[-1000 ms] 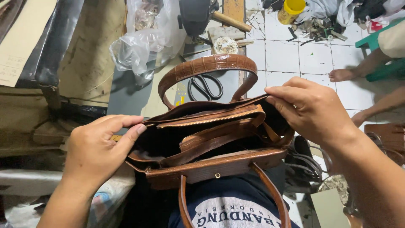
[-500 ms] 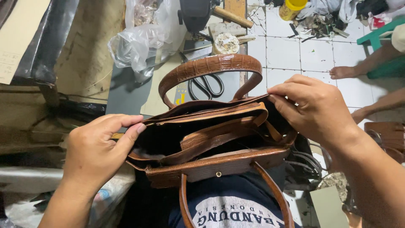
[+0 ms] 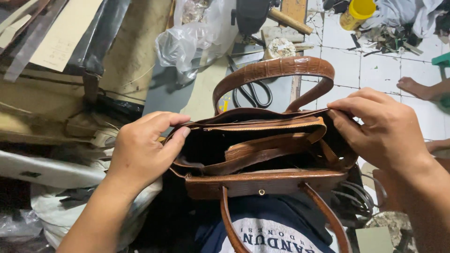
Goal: The person holds a brown leather handbag and opens it to reveal the interior. They repeatedly open and close the zipper, inspect the inner lining and pockets, and adjust the bag's position while checking the construction.
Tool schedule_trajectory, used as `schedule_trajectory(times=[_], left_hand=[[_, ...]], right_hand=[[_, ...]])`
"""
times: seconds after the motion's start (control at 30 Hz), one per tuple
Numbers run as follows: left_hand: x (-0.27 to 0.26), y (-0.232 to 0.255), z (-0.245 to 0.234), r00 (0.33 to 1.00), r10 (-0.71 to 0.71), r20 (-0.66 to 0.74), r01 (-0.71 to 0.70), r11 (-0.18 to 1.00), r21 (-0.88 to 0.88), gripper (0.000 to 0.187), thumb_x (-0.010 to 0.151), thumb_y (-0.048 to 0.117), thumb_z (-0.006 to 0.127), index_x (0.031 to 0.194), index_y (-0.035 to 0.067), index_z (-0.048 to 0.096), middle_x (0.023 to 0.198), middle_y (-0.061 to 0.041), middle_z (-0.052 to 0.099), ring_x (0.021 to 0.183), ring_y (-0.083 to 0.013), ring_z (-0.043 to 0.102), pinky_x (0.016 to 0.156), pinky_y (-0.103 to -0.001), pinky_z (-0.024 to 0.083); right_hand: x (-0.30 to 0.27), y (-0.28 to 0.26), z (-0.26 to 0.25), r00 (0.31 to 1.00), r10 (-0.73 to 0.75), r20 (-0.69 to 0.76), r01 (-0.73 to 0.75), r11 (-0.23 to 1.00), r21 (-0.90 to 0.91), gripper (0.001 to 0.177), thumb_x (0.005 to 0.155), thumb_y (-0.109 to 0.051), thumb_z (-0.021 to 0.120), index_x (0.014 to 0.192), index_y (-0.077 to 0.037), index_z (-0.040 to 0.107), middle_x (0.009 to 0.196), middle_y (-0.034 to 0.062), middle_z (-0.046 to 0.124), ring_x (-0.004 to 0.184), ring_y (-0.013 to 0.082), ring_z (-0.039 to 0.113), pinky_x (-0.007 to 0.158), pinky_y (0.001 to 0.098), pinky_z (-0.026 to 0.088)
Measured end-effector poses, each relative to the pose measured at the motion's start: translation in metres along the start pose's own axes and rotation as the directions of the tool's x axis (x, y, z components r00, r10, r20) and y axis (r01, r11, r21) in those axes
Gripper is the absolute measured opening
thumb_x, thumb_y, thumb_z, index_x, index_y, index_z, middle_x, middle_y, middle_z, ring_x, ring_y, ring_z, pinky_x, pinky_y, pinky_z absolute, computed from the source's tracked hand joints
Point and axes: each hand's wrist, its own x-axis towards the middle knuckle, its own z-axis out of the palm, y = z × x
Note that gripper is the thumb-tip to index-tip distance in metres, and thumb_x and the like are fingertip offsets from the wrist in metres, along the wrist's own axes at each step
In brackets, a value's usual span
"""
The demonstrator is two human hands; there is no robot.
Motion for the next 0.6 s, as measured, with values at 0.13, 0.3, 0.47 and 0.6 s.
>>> schedule_trajectory(times=[0.13, 0.3, 0.47, 0.6], left_hand=[[0.001, 0.001, 0.003, 1.000, 0.008, -0.021, -0.009, 0.999, -0.040, 0.020, 0.091, 0.009, 0.067, 0.109, 0.007, 0.075, 0.104, -0.006, 0.078, 0.095, -0.0192, 0.074, 0.087, -0.030, 0.054], [0.003, 0.000, 0.004, 1.000, 0.013, -0.017, -0.015, 0.998, -0.066, 0.022, 0.091, 0.010, 0.065, 0.111, 0.007, 0.075, 0.104, -0.007, 0.078, 0.095, -0.0206, 0.074, 0.088, -0.031, 0.055], [0.004, 0.005, 0.004, 1.000, 0.010, -0.018, -0.011, 0.998, -0.061, 0.019, 0.094, 0.019, 0.071, 0.107, 0.007, 0.077, 0.104, -0.006, 0.079, 0.095, -0.0185, 0.075, 0.087, -0.031, 0.055], [0.003, 0.004, 0.007, 0.999, 0.044, -0.009, -0.045, 0.997, -0.068, 0.021, 0.091, 0.020, 0.077, 0.109, 0.009, 0.076, 0.104, -0.005, 0.079, 0.092, -0.0187, 0.075, 0.083, -0.030, 0.055]], right_hand=[[-0.004, 0.002, 0.001, 0.999, -0.024, -0.022, 0.023, 0.999, -0.023, 0.019, 0.098, -0.014, 0.080, 0.117, -0.013, 0.080, 0.113, 0.0056, 0.073, 0.091, 0.0180, 0.068, 0.079, 0.0334, 0.054], [-0.007, -0.009, -0.006, 0.970, -0.184, -0.156, 0.179, 0.983, -0.046, 0.022, 0.102, 0.000, 0.079, 0.123, -0.007, 0.078, 0.120, 0.0145, 0.073, 0.106, 0.0300, 0.067, 0.097, 0.0426, 0.055], [-0.001, -0.036, -0.007, 0.876, -0.479, -0.051, 0.467, 0.871, -0.154, 0.034, 0.096, -0.023, 0.081, 0.126, -0.011, 0.072, 0.111, 0.0050, 0.073, 0.094, 0.0260, 0.061, 0.084, 0.0394, 0.039], [0.003, -0.041, 0.000, 0.841, -0.536, -0.074, 0.515, 0.835, -0.193, 0.023, 0.102, -0.016, 0.070, 0.124, -0.016, 0.071, 0.107, 0.0030, 0.072, 0.090, 0.0266, 0.061, 0.083, 0.0387, 0.041]])
